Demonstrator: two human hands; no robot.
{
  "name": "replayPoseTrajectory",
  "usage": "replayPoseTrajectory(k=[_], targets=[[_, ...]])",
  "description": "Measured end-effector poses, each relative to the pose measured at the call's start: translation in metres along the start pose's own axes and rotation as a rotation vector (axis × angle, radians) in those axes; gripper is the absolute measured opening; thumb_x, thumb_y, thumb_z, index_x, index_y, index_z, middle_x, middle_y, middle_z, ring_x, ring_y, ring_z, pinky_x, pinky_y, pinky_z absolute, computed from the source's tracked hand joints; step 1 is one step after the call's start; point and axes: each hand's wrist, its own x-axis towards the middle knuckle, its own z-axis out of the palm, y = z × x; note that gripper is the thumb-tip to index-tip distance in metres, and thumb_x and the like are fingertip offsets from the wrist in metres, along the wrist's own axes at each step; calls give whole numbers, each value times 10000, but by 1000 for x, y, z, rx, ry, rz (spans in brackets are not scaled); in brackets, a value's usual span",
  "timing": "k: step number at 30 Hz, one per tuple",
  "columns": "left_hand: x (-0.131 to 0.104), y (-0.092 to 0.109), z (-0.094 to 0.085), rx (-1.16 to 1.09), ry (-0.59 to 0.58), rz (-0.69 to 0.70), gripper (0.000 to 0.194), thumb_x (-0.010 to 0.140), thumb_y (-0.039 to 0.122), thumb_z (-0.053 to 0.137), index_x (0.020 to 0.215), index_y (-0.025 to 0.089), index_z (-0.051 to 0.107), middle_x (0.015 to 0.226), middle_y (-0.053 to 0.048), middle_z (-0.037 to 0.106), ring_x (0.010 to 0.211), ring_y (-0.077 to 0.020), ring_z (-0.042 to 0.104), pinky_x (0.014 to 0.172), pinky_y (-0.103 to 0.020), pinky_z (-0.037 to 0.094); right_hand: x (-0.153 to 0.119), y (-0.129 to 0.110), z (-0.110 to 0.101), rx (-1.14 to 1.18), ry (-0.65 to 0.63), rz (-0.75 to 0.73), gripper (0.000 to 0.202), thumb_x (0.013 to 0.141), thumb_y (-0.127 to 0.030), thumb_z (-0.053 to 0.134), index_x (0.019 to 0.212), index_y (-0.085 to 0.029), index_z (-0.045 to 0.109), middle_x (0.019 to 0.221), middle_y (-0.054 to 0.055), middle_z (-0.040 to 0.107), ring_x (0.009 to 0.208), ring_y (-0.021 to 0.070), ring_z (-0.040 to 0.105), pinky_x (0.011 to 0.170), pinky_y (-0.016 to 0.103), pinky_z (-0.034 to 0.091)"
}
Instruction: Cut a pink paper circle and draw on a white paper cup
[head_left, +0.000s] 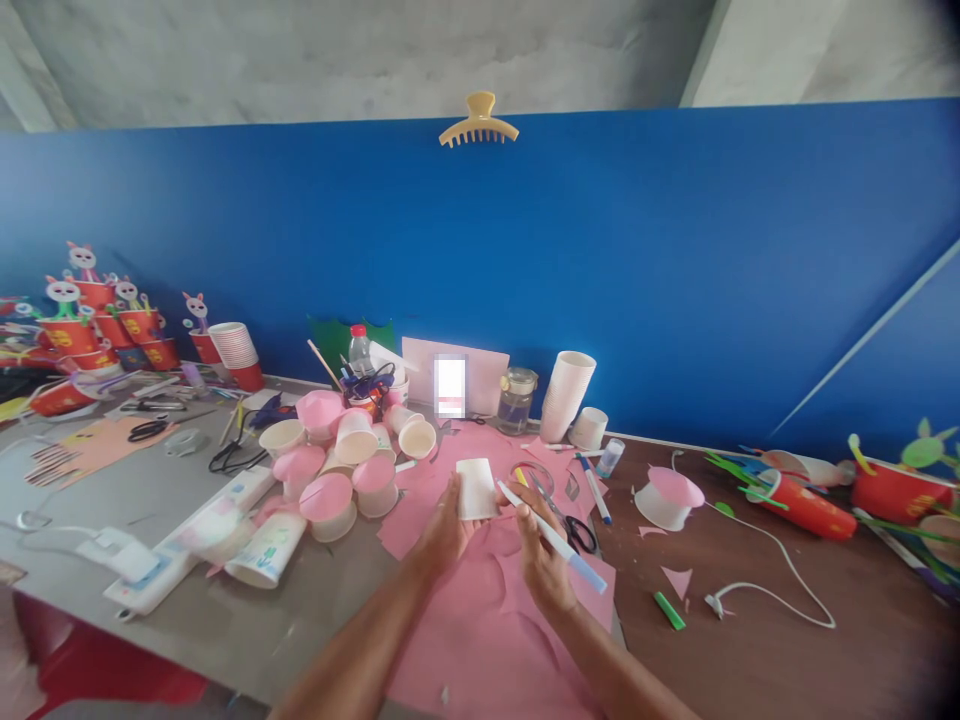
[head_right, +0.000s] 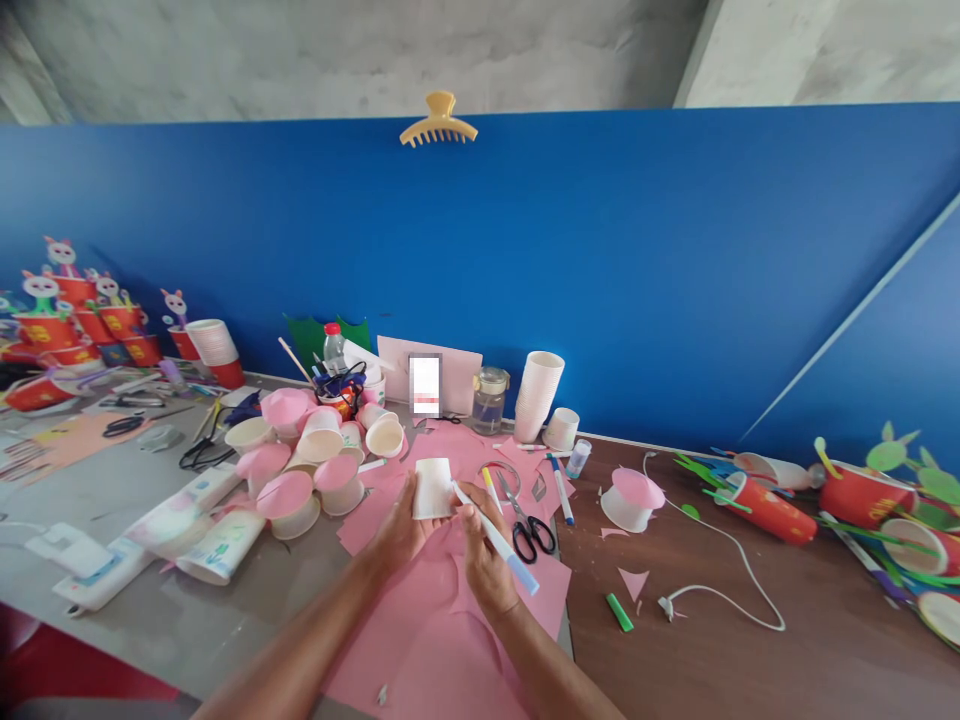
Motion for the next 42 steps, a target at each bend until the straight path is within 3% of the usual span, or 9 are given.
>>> replayPoseTrajectory(k=[5, 14, 19, 27, 35, 42], targets=[[0, -2, -2, -14, 33, -4, 496, 865, 578, 437, 900, 130, 648, 889, -111, 684, 1016, -261, 600, 950, -387, 415, 1, 6, 1, 73, -20, 72, 203, 888, -372, 520, 985, -218, 611, 845, 79, 677, 748, 212, 619, 665, 346, 514], [4, -7, -7, -102, 62, -46, 434, 845, 526, 510, 961, 132, 650, 864, -93, 704, 996, -275, 615, 950, -377, 402, 3, 14, 1, 130, 24, 152, 230, 880, -435, 517, 902, -219, 593, 717, 33, 619, 673, 188, 584, 646, 320, 486], [7, -5, -7, -116, 128, -48, 400, 826, 504, 554, 888, 123, 662, 806, -71, 701, 910, -250, 634, 916, -351, 416, 3, 13, 2, 134, 21, 164, 231, 866, -438, 534, 923, -220, 586, 708, 22, 610, 663, 179, 582, 636, 302, 486], [4, -9, -15, -85, 77, 10, 596, 788, 667, 487, 953, 118, 650, 803, -81, 675, 909, -260, 605, 889, -376, 414, 1, 2, 4, 79, -26, 113, 218, 877, -420, 523, 887, -206, 565, 692, 12, 610, 662, 172, 583, 627, 296, 473], [4, -5, -13, -11, 17, 25, 441, 806, 545, 557, 845, 118, 660, 808, -97, 675, 847, -254, 607, 843, -383, 422, 1, 11, 2, 115, -19, 169, 246, 886, -442, 502, 911, -207, 573, 714, 22, 618, 665, 175, 571, 608, 294, 460], [6, -9, -15, -26, 88, 33, 376, 812, 488, 583, 892, 129, 655, 870, -84, 685, 907, -248, 610, 865, -373, 429, 3, 7, 1, 75, -14, 153, 241, 875, -435, 515, 899, -207, 587, 710, 34, 620, 669, 188, 572, 614, 309, 468]])
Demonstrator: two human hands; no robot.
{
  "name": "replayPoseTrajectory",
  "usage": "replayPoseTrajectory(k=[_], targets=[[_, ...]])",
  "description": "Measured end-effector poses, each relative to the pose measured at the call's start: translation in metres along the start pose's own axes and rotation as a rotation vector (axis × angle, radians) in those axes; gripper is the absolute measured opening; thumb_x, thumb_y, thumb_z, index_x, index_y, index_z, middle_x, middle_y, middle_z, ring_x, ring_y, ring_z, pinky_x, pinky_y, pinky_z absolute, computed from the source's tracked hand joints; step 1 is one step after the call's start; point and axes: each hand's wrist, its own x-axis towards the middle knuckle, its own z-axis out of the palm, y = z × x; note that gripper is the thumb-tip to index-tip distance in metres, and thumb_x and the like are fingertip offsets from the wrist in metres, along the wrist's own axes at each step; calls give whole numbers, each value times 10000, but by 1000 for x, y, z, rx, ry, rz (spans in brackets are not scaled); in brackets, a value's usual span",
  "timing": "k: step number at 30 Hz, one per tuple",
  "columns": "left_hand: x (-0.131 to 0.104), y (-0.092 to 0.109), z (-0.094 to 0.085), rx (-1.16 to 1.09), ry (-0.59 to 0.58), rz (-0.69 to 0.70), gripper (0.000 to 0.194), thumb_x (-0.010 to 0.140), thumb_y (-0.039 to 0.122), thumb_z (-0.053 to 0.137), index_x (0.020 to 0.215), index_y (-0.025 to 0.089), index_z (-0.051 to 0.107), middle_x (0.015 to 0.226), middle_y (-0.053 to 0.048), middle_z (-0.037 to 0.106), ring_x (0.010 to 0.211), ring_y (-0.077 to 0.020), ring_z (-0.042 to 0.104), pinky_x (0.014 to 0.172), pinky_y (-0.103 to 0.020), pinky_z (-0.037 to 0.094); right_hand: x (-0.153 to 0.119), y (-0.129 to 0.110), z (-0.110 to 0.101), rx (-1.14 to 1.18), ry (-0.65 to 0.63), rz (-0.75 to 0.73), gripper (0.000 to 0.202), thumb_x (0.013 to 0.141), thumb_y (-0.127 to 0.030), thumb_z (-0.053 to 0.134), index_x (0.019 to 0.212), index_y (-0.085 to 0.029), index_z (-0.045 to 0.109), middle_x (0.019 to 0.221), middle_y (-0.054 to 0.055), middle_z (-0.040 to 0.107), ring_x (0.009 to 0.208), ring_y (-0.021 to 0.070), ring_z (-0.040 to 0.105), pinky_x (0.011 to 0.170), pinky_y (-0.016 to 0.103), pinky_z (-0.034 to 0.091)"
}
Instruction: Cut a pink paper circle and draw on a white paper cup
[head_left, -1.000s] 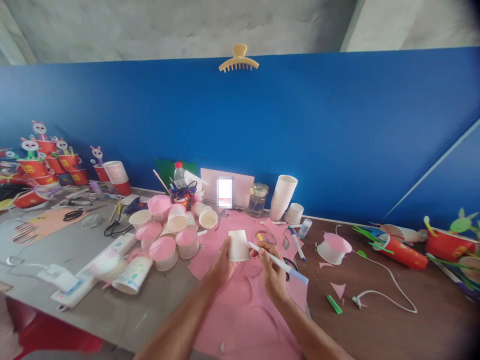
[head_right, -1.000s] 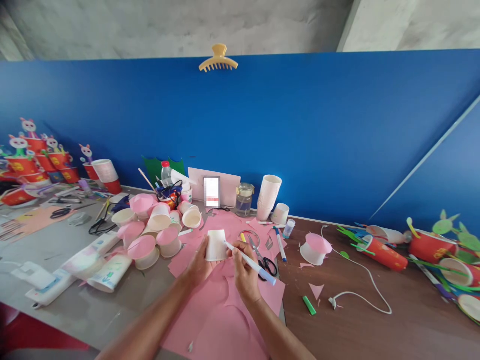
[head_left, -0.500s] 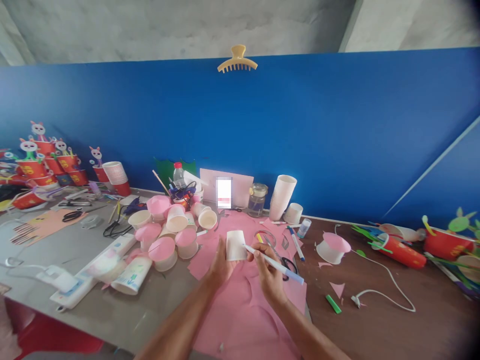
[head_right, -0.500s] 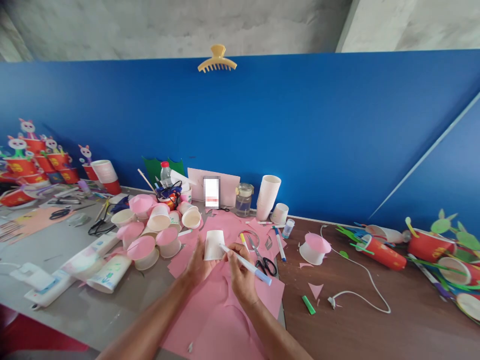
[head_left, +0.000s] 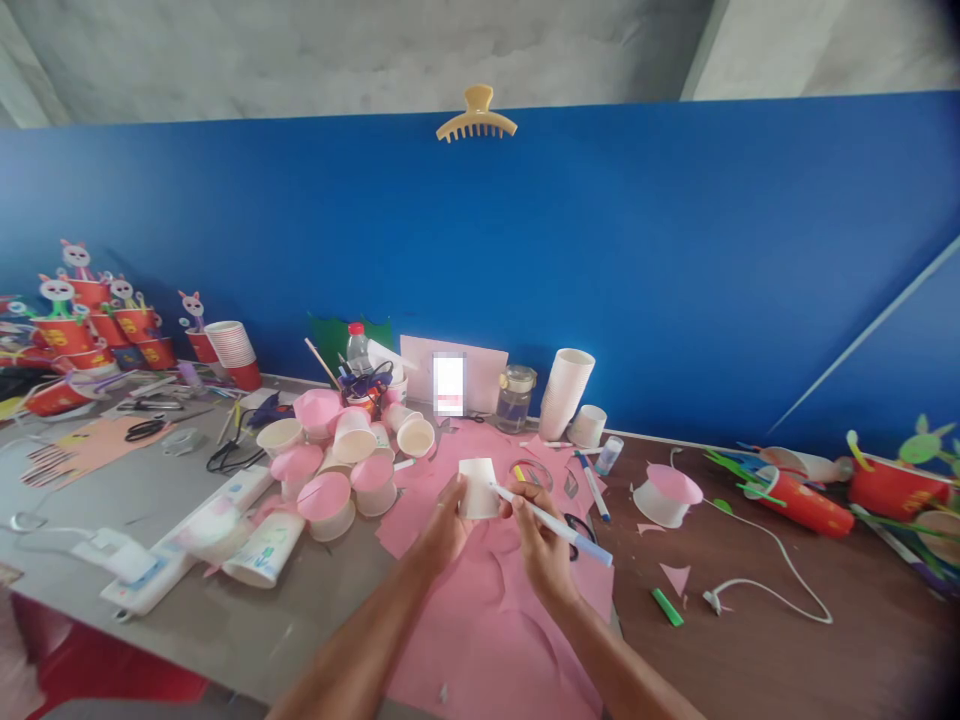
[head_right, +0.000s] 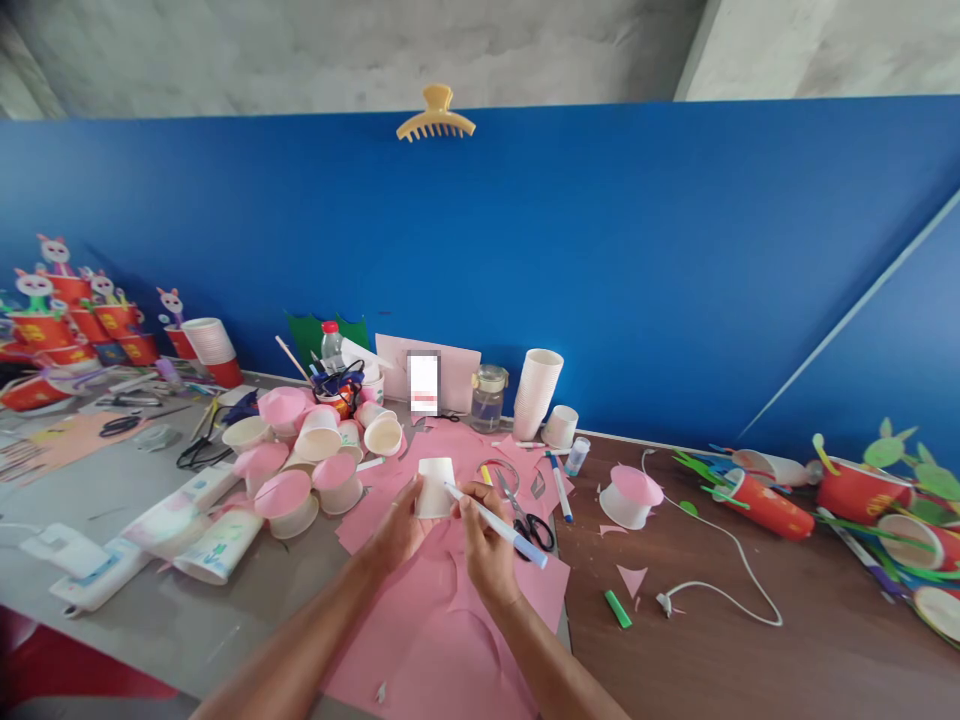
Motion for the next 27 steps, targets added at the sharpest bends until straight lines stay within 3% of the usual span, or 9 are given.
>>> replayPoseTrajectory(k=[7, 27], targets=[[0, -2, 1, -41, -12, -69, 429, 829, 502, 549, 958, 106, 654, 928, -103, 692, 974, -263, 609, 907, -378, 416, 0, -2, 0, 7, 11, 11, 243, 879, -444, 507, 891, -215, 590, 712, 41, 619, 661, 194, 570, 598, 316, 464], [-4, 1, 6, 20, -34, -31, 431, 839, 521, 513, 896, 118, 654, 843, -92, 671, 860, -247, 605, 837, -375, 430, 1, -1, 1, -21, 9, -16, 281, 869, -469, 512, 894, -199, 585, 693, 28, 605, 633, 175, 565, 550, 287, 453]])
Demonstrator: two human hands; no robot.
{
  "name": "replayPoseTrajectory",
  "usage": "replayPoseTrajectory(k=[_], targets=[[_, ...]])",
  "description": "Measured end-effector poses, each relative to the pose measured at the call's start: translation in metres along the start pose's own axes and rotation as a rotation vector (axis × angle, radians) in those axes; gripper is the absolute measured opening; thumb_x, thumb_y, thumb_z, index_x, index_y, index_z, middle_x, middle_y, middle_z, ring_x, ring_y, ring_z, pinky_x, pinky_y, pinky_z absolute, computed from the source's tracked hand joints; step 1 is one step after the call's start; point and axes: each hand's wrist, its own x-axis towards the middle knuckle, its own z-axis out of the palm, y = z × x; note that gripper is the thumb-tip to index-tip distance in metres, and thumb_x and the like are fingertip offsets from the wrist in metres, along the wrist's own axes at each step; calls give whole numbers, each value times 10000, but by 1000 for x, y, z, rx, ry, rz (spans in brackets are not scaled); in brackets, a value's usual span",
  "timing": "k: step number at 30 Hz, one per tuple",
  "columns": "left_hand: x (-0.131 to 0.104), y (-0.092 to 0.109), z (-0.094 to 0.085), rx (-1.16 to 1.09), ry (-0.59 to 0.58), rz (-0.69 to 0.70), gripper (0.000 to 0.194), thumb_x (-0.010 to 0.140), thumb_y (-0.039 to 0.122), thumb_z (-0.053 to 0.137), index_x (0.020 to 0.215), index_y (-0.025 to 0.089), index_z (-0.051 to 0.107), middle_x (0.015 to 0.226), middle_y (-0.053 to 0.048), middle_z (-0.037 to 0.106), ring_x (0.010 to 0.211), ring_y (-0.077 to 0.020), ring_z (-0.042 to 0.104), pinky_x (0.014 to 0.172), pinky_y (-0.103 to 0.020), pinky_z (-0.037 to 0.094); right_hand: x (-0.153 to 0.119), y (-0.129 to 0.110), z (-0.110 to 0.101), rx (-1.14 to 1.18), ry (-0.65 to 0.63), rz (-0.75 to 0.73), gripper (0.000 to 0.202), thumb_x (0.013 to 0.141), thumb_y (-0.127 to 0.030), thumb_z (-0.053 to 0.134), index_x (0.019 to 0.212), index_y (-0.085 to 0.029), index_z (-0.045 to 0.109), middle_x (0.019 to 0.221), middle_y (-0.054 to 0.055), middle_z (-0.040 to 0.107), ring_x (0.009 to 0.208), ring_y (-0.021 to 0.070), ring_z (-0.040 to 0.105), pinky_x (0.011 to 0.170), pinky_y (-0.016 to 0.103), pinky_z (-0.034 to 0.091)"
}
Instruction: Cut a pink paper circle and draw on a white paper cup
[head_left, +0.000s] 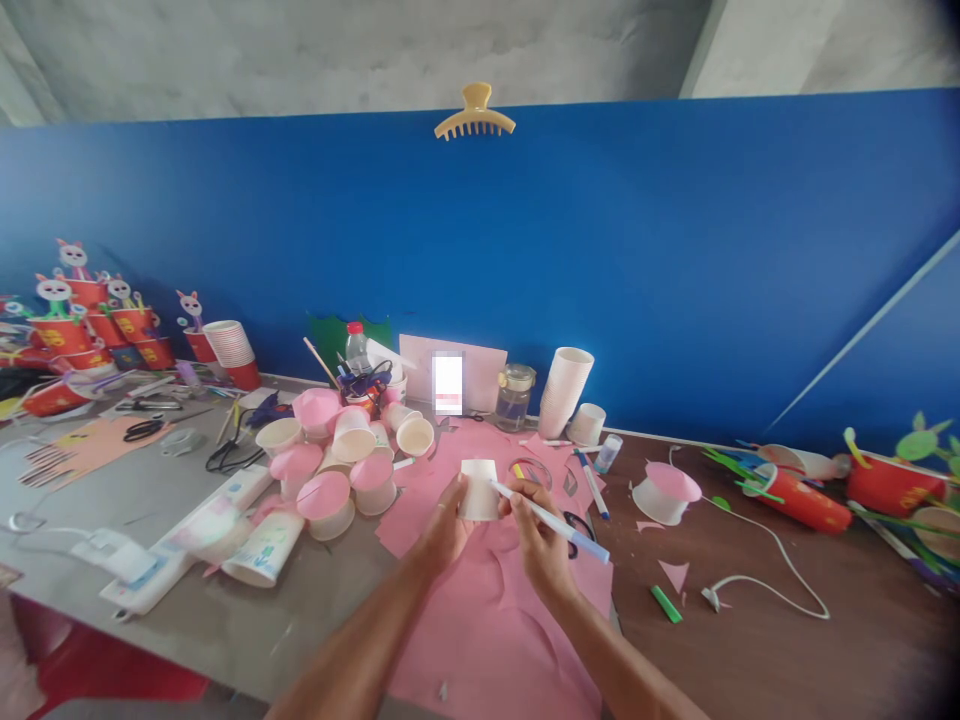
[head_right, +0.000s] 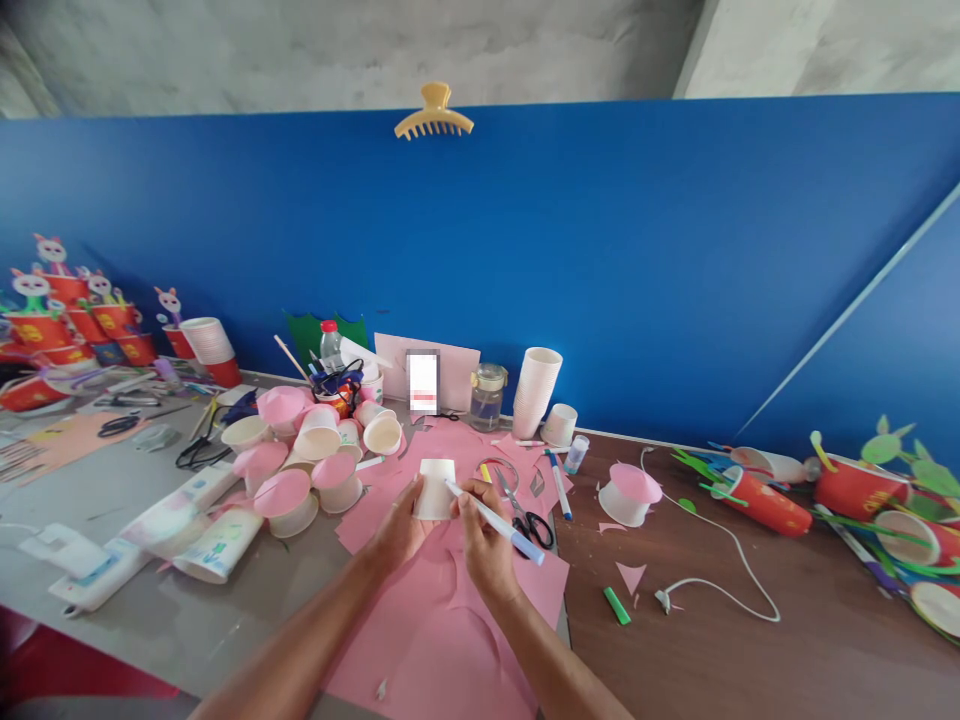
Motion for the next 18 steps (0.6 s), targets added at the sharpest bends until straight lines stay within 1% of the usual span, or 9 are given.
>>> replayPoseTrajectory(k=[3, 9, 14, 18], targets=[[0, 1, 1, -4, 9, 1, 424, 845, 511, 510, 887, 117, 659, 834, -89, 669, 859, -251, 601, 830, -377, 432, 0, 0, 0, 8, 4, -9, 278, 863, -463, 523, 884, -195, 589, 690, 28, 603, 624, 171, 562, 547, 282, 453], [-1, 2, 5, 30, -31, 23, 448, 864, 512, 472, 884, 106, 660, 831, -106, 666, 847, -252, 599, 816, -382, 439, 1, 1, 1, 8, 6, 3, 267, 867, -450, 523, 906, -193, 582, 682, 22, 603, 622, 167, 568, 565, 281, 468], [-1, 2, 6, 28, -31, 28, 455, 820, 551, 527, 884, 121, 660, 822, -100, 661, 813, -243, 600, 792, -383, 447, 0, 3, 1, 3, 1, 6, 253, 871, -434, 519, 924, -194, 577, 699, 28, 611, 631, 173, 573, 566, 287, 470], [-3, 4, 7, 28, -40, 35, 411, 846, 515, 512, 891, 133, 658, 828, -89, 655, 817, -239, 596, 791, -376, 443, 0, 0, 0, -3, -13, -6, 212, 876, -407, 515, 918, -207, 571, 697, 20, 609, 643, 176, 582, 580, 293, 470]])
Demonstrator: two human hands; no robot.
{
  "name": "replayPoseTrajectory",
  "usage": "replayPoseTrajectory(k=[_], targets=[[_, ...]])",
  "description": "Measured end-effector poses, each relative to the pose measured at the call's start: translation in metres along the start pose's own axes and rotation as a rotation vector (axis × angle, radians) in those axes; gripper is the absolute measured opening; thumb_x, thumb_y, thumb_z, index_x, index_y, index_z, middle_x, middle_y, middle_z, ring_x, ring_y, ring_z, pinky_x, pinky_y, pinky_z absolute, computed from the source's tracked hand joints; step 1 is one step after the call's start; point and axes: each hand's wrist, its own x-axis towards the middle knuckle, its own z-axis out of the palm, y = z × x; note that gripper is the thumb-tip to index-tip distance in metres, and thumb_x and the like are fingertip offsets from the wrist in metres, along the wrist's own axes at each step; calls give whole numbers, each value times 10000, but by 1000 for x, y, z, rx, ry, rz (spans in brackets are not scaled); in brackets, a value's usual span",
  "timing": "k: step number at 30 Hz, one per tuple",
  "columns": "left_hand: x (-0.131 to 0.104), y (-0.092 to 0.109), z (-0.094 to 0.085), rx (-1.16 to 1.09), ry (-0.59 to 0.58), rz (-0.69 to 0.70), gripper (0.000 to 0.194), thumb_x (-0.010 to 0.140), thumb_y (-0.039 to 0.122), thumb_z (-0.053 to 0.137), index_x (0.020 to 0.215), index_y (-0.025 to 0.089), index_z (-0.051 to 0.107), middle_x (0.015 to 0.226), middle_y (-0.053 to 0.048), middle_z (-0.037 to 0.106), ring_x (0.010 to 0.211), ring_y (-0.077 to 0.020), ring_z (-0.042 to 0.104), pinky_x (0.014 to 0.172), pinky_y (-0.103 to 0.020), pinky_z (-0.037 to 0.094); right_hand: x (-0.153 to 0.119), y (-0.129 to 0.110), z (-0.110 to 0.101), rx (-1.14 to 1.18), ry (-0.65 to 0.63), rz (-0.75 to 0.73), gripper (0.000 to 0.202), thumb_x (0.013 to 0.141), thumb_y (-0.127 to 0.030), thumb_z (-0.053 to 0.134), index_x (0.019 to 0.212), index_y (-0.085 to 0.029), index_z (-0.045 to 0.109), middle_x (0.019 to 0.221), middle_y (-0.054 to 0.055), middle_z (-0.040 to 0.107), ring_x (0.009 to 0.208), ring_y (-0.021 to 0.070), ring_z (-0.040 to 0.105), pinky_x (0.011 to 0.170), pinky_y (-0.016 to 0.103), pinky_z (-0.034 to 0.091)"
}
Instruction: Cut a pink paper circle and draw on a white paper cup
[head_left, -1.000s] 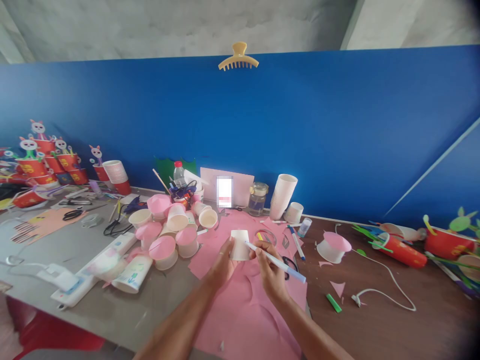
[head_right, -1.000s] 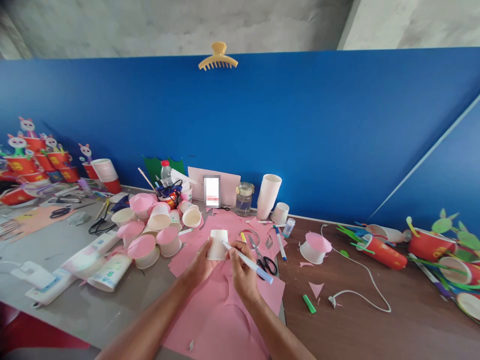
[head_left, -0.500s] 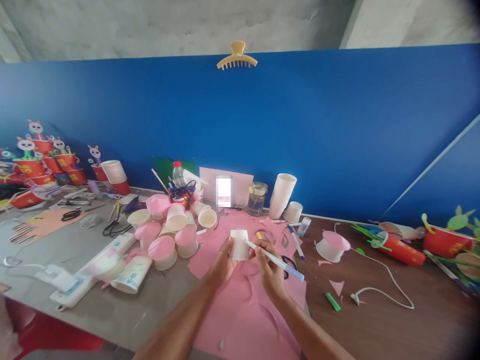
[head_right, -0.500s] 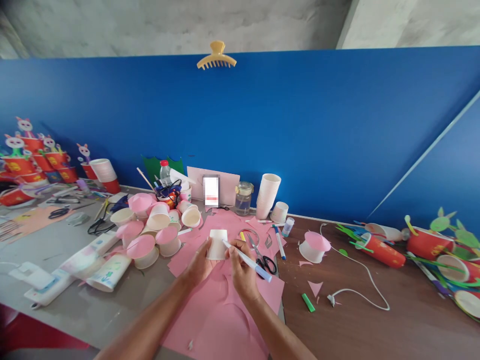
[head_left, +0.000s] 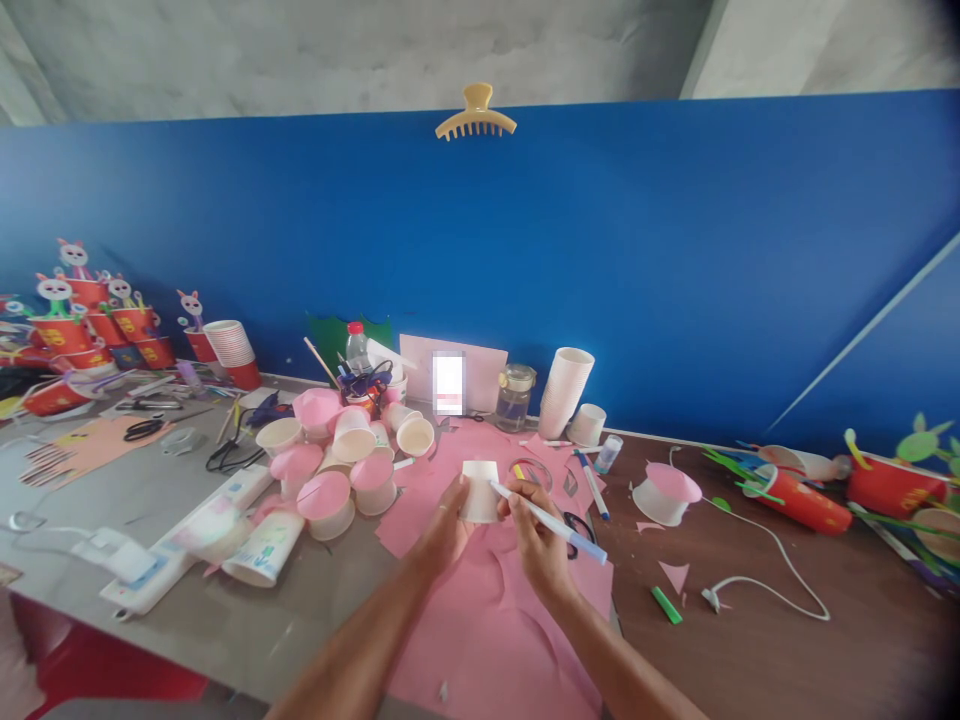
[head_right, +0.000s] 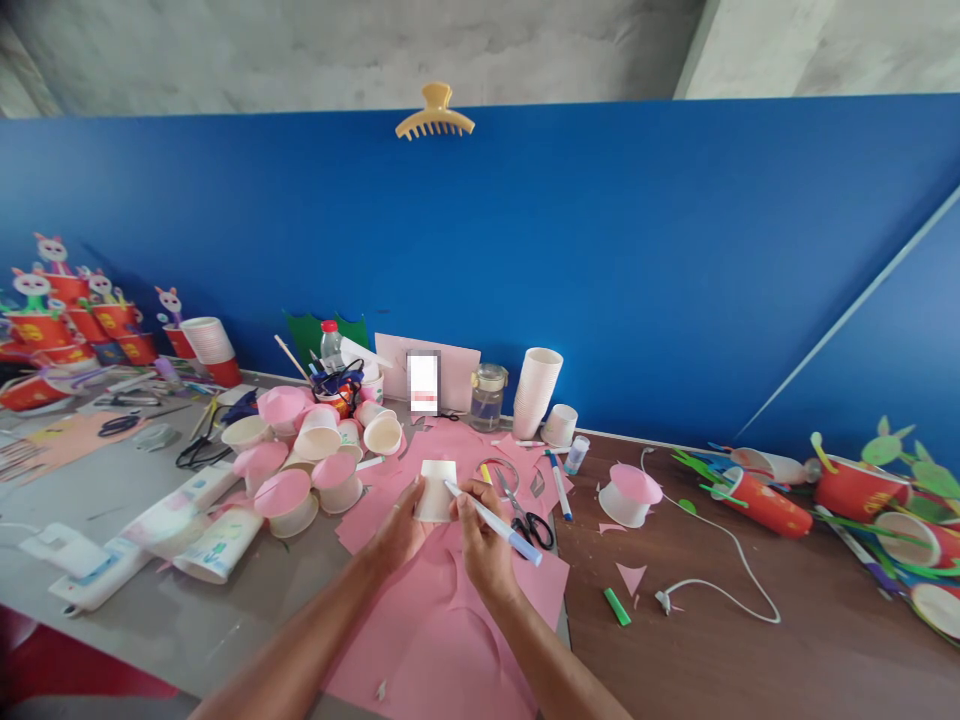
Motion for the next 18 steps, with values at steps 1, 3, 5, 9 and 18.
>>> replayPoseTrajectory(k=[1, 3, 5, 9, 18], targets=[[0, 0, 0, 3, -3, 3, 399, 858, 502, 499, 887, 136, 657, 825, -86, 654, 816, -239, 595, 787, -373, 440, 0, -1, 0, -3, -6, -1, 199, 878, -398, 515, 914, -210, 571, 694, 18, 608, 643, 175, 583, 582, 292, 469], [-1, 0, 0, 8, 1, 8, 381, 872, 481, 485, 876, 139, 653, 810, -81, 651, 808, -235, 592, 774, -364, 436, 0, -2, 0, -1, -19, -5, 177, 880, -381, 518, 903, -215, 575, 691, 16, 607, 647, 173, 586, 587, 289, 470], [0, -1, -2, 9, 15, 11, 377, 875, 476, 482, 861, 138, 647, 794, -75, 648, 800, -229, 589, 767, -356, 433, 0, -2, -1, 9, -37, -9, 169, 881, -372, 517, 893, -216, 581, 690, 13, 604, 645, 170, 586, 582, 284, 470], [3, -4, -9, -11, 37, -13, 427, 853, 521, 501, 886, 119, 642, 824, -81, 661, 846, -234, 599, 833, -367, 428, 0, -1, -1, -10, -22, 14, 195, 875, -382, 519, 882, -198, 584, 686, 17, 607, 631, 166, 577, 569, 280, 460], [4, -7, -15, -28, 54, -22, 472, 803, 552, 570, 959, 112, 645, 912, -104, 673, 922, -250, 599, 862, -378, 420, 0, -7, 0, 5, -29, -9, 211, 865, -401, 526, 848, -200, 589, 662, 9, 593, 622, 163, 563, 556, 279, 458]])
